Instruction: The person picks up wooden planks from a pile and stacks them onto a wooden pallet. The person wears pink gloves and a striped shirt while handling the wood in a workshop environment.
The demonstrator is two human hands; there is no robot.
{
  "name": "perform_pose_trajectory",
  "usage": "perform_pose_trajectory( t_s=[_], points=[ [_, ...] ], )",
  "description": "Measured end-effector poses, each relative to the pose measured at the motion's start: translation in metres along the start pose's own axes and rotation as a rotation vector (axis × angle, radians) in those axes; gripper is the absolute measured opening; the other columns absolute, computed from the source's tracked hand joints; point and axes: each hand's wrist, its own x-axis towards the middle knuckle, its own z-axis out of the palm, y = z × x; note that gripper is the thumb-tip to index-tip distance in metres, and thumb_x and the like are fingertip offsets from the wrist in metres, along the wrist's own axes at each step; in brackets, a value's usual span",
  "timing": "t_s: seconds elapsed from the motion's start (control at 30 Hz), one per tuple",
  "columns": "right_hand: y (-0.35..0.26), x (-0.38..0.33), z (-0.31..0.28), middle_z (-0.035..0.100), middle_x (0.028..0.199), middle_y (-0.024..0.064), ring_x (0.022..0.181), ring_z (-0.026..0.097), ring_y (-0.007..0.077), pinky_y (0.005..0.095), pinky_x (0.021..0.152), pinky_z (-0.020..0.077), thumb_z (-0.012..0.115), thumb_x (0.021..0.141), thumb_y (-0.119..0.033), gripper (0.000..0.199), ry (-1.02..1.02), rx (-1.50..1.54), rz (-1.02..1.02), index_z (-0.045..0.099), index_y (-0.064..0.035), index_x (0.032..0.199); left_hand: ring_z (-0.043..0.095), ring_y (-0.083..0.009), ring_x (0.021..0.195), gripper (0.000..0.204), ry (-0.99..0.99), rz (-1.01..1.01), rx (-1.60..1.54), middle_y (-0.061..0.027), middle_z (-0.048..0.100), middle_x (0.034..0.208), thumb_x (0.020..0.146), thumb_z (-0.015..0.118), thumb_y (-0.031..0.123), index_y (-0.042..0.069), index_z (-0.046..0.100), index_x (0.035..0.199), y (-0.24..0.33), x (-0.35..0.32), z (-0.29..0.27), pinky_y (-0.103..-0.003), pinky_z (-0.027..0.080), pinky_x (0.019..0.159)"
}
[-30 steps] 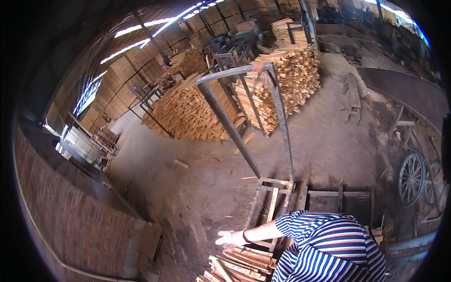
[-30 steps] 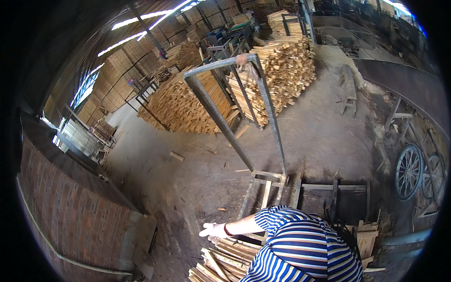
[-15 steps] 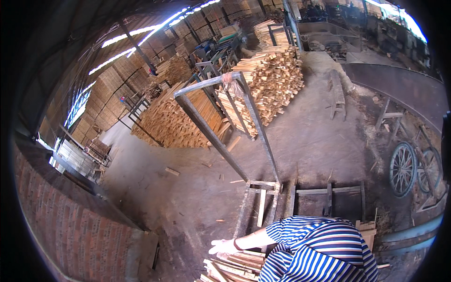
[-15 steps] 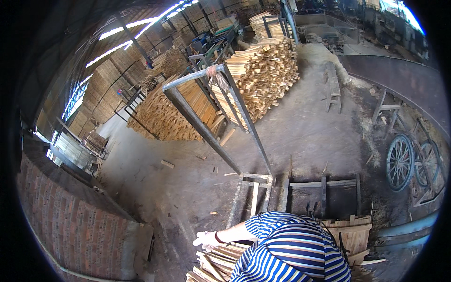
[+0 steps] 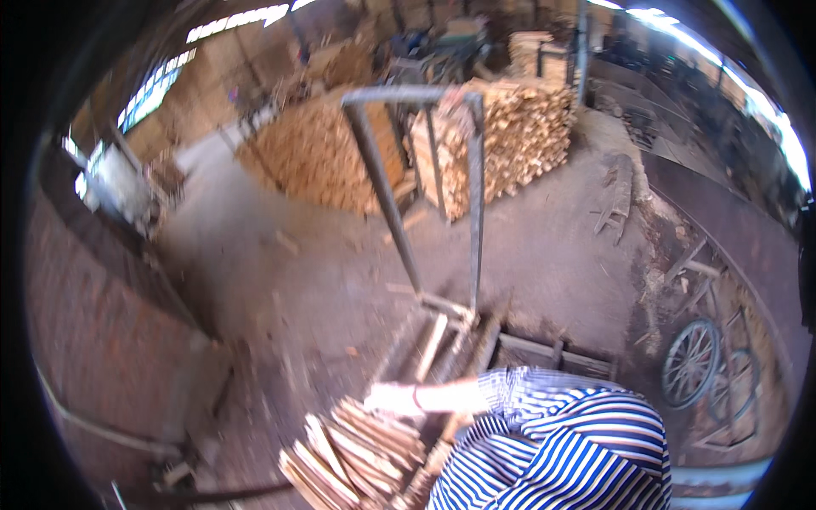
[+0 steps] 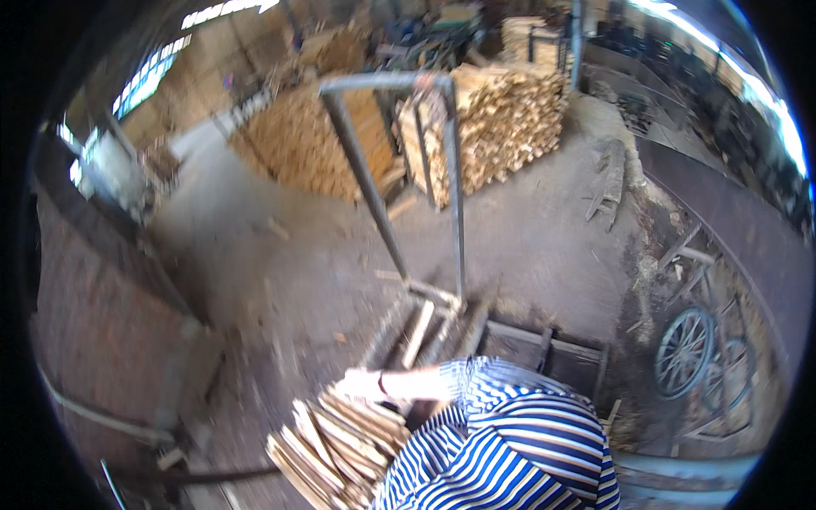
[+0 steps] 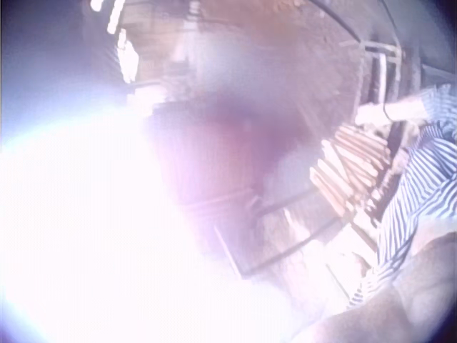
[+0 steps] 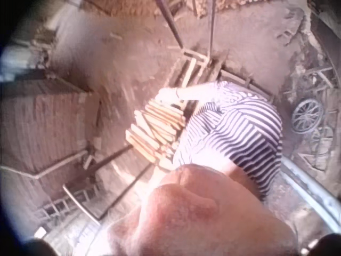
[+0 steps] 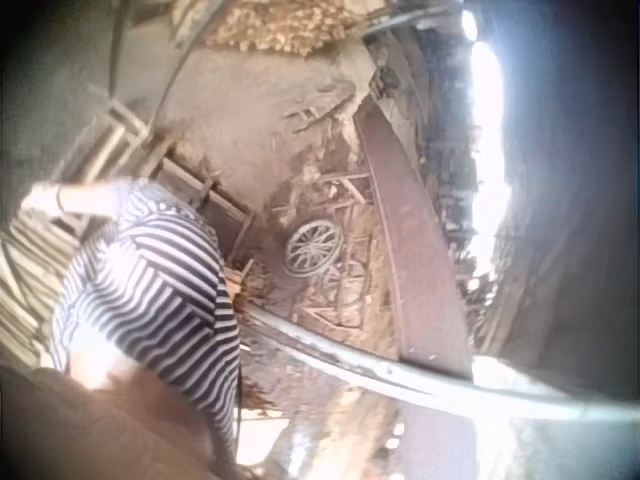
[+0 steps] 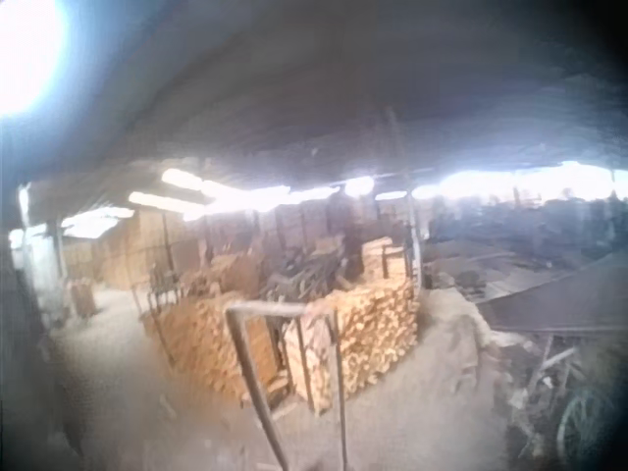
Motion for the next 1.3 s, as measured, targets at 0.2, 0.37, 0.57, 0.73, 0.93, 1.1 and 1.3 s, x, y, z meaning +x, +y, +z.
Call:
perform_pose_trajectory(
  t_s=[0.2,0.37,0.57,0.73,0.93,1.1,1.3],
  points=[
    [0.070,-0.035,-0.136,0.061,0.068,0.0080,0.055,0.060,0.0223,0.0373,0.045,0.0492,0.067,0.095,-0.023,0.018,0.284,0.309,0.257,0.067,-0.0050,0.097,0.043,-0.0353,0.143,0.060,0.009,-0.286,0.240,-0.0240,0.046,0.153,0.109,0.037,0.039,-0.003,0.040,0.152,-0.111,-0.112,-0.039,-0.044,0.034,0.118],
    [0.084,-0.046,-0.269,0.062,0.084,0.0150,0.064,0.059,0.0255,0.0437,0.056,0.0520,0.076,0.088,-0.030,0.033,0.814,0.263,0.420,0.066,-0.0036,0.104,0.043,-0.0354,0.143,0.060,0.002,-0.383,0.395,-0.0241,0.046,0.152,0.109,0.037,0.039,-0.003,0.041,0.151,-0.156,-0.146,-0.075,-0.044,0.034,0.118],
    [-0.055,-0.099,-0.483,0.063,0.121,0.0216,0.102,0.061,0.0287,0.0490,0.083,0.0558,0.081,0.086,-0.038,0.062,1.339,-0.252,0.068,0.060,0.0064,0.123,0.042,-0.0369,0.143,0.061,-0.060,-0.374,0.301,-0.0236,0.043,0.155,0.110,0.037,0.041,-0.002,0.039,0.153,-0.173,-0.150,-0.041,-0.045,0.034,0.118],
    [-0.143,-0.082,-0.486,0.039,0.153,0.0345,0.142,0.042,0.0427,0.0432,0.118,0.0337,0.084,0.067,-0.068,0.143,1.596,-0.641,-0.009,0.006,0.0119,0.156,0.040,-0.0359,0.145,0.063,0.070,-0.440,0.004,-0.0213,0.041,0.157,0.109,0.039,0.043,0.000,0.036,0.155,-0.205,-0.162,-0.077,-0.043,0.032,0.119],
    [-0.203,-0.091,-0.606,0.063,0.138,0.0178,0.123,0.060,0.0280,0.0400,0.105,0.0441,0.073,0.083,-0.062,0.085,1.501,-0.732,-0.078,0.061,0.0055,0.133,0.031,-0.0340,0.150,0.069,-0.033,-0.356,0.187,-0.0183,0.035,0.162,0.108,0.040,0.048,0.002,0.030,0.159,-0.204,-0.159,-0.054,-0.041,0.024,0.123],
    [-0.186,-0.079,-0.652,0.068,0.120,0.0243,0.112,0.067,0.0378,0.0480,0.091,0.0546,0.042,0.102,-0.024,0.040,1.065,-2.212,0.550,0.072,0.0016,0.110,0.025,-0.0294,0.154,0.064,-0.142,-0.447,0.285,-0.0146,0.031,0.165,0.110,0.034,0.044,0.007,0.026,0.160,-0.196,-0.160,-0.066,-0.039,0.018,0.125],
    [-0.217,-0.084,-0.690,0.074,0.090,0.0180,0.088,0.074,0.0303,0.0442,0.073,0.0593,0.060,0.089,-0.016,0.020,1.360,-2.107,0.278,0.076,-0.0050,0.084,0.022,-0.0306,0.154,0.067,-0.226,-0.480,0.252,-0.0163,0.029,0.165,0.110,0.031,0.048,0.003,0.028,0.159,-0.198,-0.167,-0.024,-0.037,0.014,0.127]
  ],
)
